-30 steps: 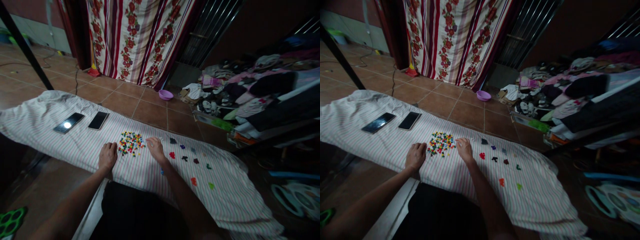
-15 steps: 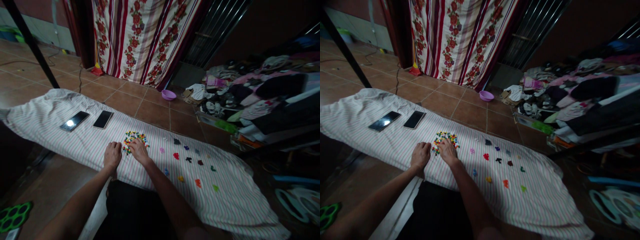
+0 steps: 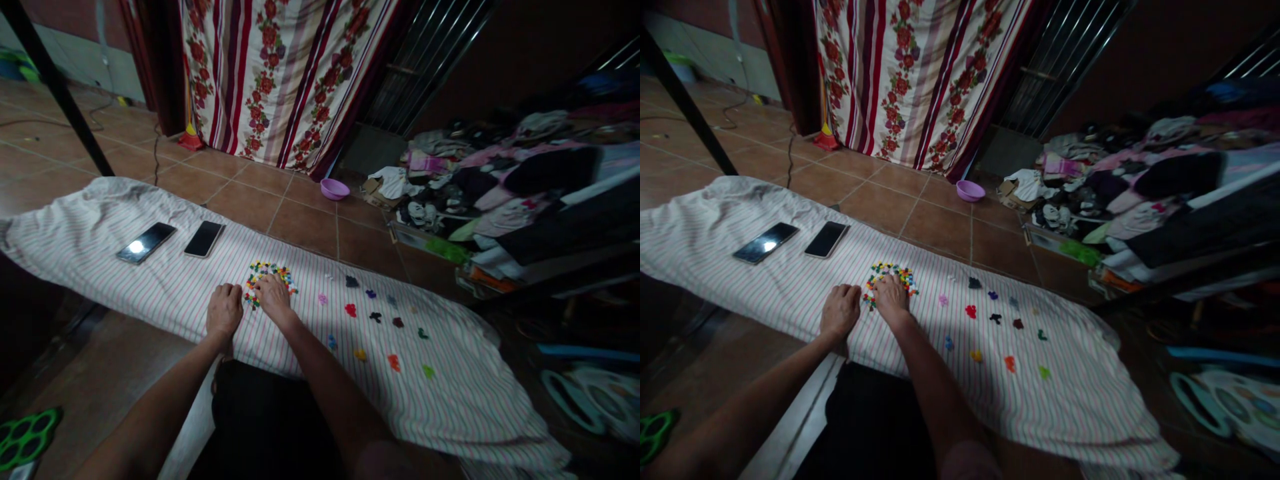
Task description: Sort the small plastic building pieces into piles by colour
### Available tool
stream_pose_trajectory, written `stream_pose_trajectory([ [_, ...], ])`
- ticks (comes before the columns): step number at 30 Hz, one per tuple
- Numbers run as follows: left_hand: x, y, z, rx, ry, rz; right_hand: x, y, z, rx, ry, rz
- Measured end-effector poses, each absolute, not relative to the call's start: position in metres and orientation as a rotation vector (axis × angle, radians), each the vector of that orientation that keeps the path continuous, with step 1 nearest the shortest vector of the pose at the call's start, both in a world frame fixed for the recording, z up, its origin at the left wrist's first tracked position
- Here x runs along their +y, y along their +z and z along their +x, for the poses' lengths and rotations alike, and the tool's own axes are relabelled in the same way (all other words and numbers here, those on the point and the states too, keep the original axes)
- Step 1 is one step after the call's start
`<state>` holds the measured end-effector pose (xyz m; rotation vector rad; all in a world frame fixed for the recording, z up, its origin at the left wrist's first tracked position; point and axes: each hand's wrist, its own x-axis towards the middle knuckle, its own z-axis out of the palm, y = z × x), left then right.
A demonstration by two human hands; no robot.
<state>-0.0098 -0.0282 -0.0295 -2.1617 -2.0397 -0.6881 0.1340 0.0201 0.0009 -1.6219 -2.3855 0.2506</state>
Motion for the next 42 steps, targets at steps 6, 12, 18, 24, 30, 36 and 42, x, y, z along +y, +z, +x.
stream_pose_trajectory([
  [6, -0.029, -0.029, -0.010, -2.026, -0.707, -2.162, 0.018, 0.007, 0.126, -2.379, 0.238, -1.729],
  [12, -0.028, -0.031, -0.011, -1.987, -0.692, -2.161, 0.013, 0.008, 0.127, -2.362, 0.215, -1.691],
  [18, -0.029, -0.032, -0.012, -1.965, -0.688, -2.176, 0.011, 0.009, 0.127, -2.336, 0.260, -1.614],
  [24, -0.029, -0.031, -0.013, -1.944, -0.663, -2.162, 0.001, 0.007, 0.148, -2.206, 0.292, -1.596],
  [30, -0.030, -0.028, -0.012, -1.960, -0.663, -2.161, -0.014, -0.006, 0.194, -1.938, 0.339, -1.699],
  [36, -0.031, -0.027, -0.012, -1.943, -0.664, -2.171, -0.027, -0.018, 0.257, -1.646, 0.267, -1.788],
  [42, -0.030, -0.029, -0.013, -1.942, -0.664, -2.170, -0.047, -0.023, 0.345, -1.321, 0.170, -1.940],
])
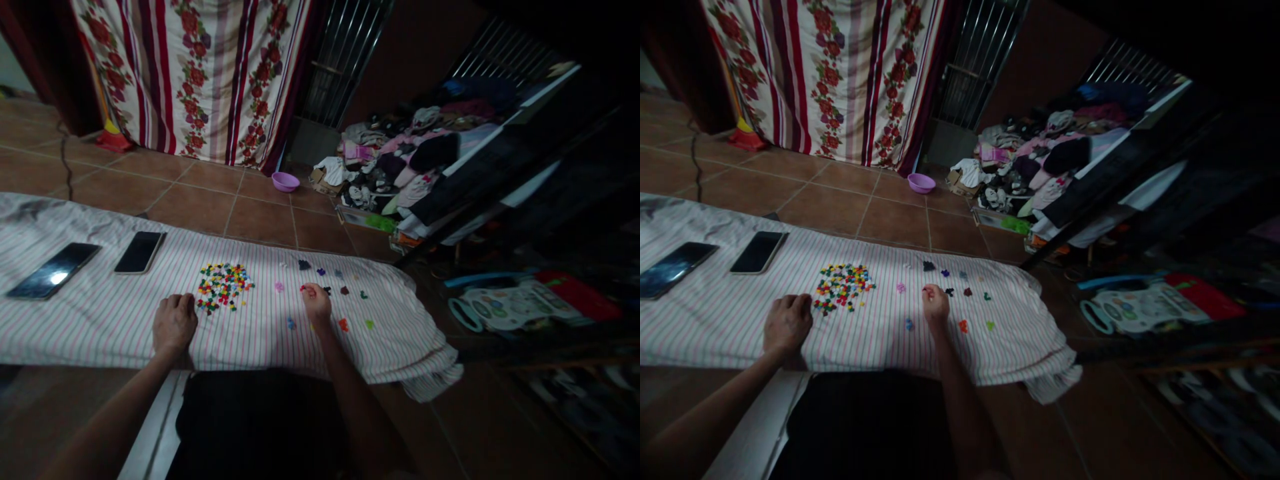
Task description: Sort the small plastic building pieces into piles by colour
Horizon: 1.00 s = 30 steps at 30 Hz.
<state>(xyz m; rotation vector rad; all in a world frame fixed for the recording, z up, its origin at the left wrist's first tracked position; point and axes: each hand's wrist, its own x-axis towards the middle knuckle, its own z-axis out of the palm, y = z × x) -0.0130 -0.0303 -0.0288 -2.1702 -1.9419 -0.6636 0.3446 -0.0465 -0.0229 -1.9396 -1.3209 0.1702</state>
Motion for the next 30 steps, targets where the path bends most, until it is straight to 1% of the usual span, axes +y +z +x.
stream_pose_trajectory([
  [6, -0.030, -0.026, -0.013, -1.962, -0.596, -2.189, -0.065, -0.020, 0.398, -1.158, 0.054, -2.189],
  [15, -0.030, -0.029, -0.013, -1.936, -0.583, -2.167, -0.063, -0.013, 0.418, -1.070, 0.063, -2.403],
  [22, -0.029, -0.029, -0.013, -1.925, -0.604, -2.144, -0.059, -0.013, 0.420, -1.060, 0.078, -2.420],
  [30, -0.029, -0.031, -0.013, -1.937, -0.630, -2.140, -0.065, -0.014, 0.416, -1.067, -0.006, -2.351],
])
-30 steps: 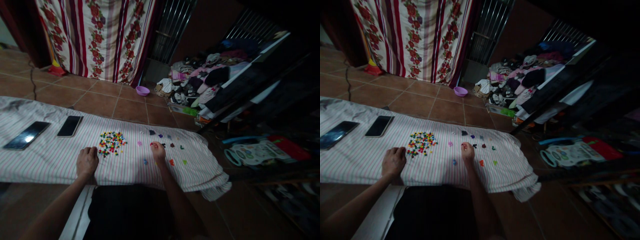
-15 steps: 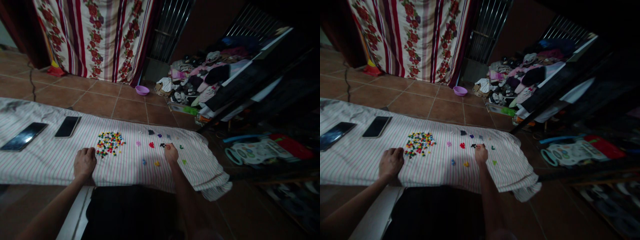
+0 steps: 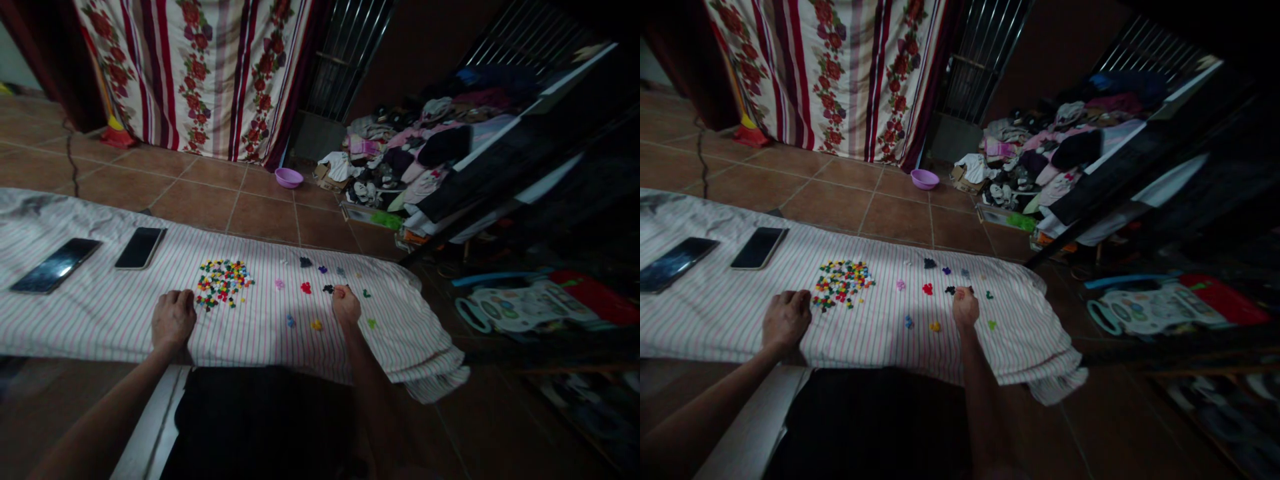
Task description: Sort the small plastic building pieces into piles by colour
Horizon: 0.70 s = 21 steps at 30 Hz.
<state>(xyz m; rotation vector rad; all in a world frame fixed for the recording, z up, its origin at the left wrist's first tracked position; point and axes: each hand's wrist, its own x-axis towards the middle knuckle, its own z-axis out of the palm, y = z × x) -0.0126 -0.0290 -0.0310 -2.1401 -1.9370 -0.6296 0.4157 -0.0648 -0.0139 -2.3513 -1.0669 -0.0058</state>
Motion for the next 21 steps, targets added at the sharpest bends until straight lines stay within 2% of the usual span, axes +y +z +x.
stream_pose_trajectory([
  [8, -0.029, -0.031, -0.013, -2.003, -0.619, -2.172, -0.054, -0.019, 0.369, -1.285, -0.086, -1.947],
  [13, -0.030, -0.031, -0.012, -2.026, -0.620, -2.172, -0.044, -0.026, 0.307, -1.605, 0.069, -1.650],
  [21, -0.028, -0.033, -0.011, -2.055, -0.637, -2.147, -0.033, -0.031, 0.225, -1.935, 0.295, -1.578],
])
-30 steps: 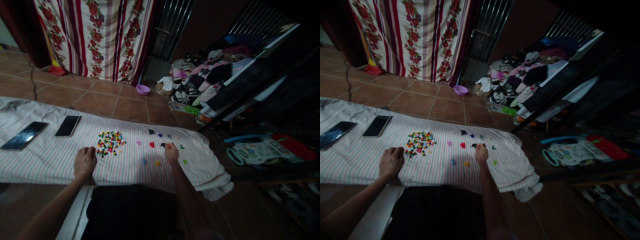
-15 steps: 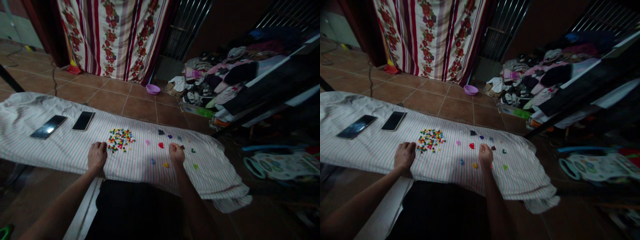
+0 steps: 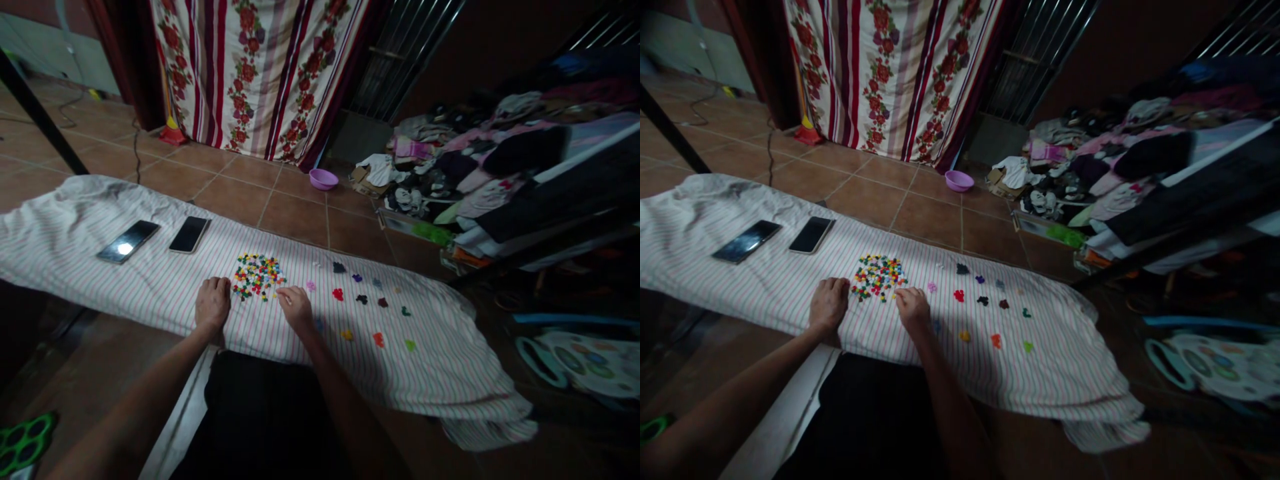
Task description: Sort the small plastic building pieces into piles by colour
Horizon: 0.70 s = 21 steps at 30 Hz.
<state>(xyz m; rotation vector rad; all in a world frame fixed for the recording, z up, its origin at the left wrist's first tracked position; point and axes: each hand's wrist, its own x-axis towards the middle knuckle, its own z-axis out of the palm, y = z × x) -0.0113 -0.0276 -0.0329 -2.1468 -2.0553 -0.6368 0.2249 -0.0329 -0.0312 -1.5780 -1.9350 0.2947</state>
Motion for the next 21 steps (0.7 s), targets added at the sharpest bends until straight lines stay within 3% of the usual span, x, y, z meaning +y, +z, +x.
stream_pose_trajectory([
  [21, -0.028, -0.030, -0.011, -2.020, -0.673, -2.179, -0.017, -0.013, 0.179, -2.104, 0.310, -1.839],
])
